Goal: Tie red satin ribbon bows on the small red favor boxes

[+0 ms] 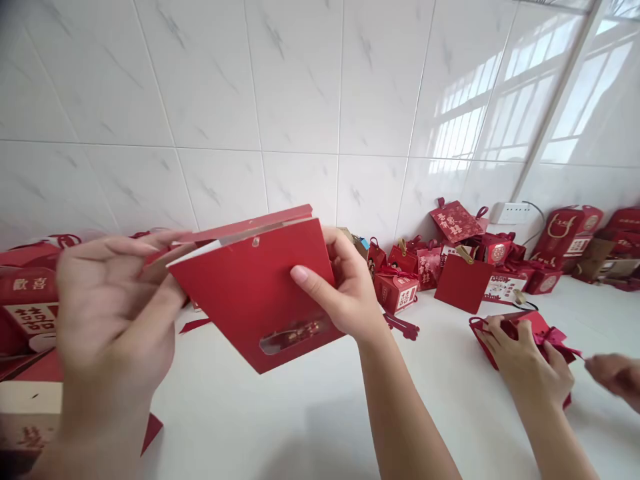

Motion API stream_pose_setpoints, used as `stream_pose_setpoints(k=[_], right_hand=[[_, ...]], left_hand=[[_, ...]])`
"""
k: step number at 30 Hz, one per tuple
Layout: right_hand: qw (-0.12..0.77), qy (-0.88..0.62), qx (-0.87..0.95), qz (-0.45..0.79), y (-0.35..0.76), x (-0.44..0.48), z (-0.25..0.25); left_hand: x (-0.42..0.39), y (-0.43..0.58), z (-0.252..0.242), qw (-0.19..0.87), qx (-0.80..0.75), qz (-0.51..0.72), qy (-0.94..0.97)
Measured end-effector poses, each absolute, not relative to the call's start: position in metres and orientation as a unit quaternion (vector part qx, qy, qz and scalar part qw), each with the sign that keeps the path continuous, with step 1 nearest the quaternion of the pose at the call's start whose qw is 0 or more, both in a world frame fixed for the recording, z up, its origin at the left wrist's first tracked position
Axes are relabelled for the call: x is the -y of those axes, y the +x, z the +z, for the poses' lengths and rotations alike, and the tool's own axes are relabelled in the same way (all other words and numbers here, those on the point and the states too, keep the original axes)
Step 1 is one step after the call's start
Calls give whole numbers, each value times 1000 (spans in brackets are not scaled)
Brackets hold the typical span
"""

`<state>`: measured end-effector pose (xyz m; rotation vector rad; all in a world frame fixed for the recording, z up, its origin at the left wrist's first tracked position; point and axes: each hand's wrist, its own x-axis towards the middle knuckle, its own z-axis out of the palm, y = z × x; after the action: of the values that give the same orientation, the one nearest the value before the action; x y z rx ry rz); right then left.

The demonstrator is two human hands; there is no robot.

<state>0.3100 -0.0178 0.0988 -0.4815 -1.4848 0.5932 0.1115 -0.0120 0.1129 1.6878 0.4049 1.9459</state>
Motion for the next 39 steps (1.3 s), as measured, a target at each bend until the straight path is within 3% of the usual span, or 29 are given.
stream_pose_setpoints(k=[4,7,10,15,19,26,35,39], right_hand=[[688,-213,668,185,297,19,94],[707,-204,648,196,285,24,90],[730,-211,599,250,276,31,89],[667,-255,589,379,273,37,89],[674,-238,538,446,270,34,88],[704,-252,502,435,265,23,80],[705,-291,467,449,239,-2,55],[665,-289,550,413,230,-16,49]], left_hand=[[10,91,118,419,-113,572,696],[14,81,123,472,-83,477,737],[18,81,123,451,-138,476,742],[15,90,117,443,-214,514,702],[9,93,116,432,-241,533,687],[0,91,115,301,-281,527,743],[-27,79,116,398,-385,426,716],[-36,78,116,331,-452,432,706]])
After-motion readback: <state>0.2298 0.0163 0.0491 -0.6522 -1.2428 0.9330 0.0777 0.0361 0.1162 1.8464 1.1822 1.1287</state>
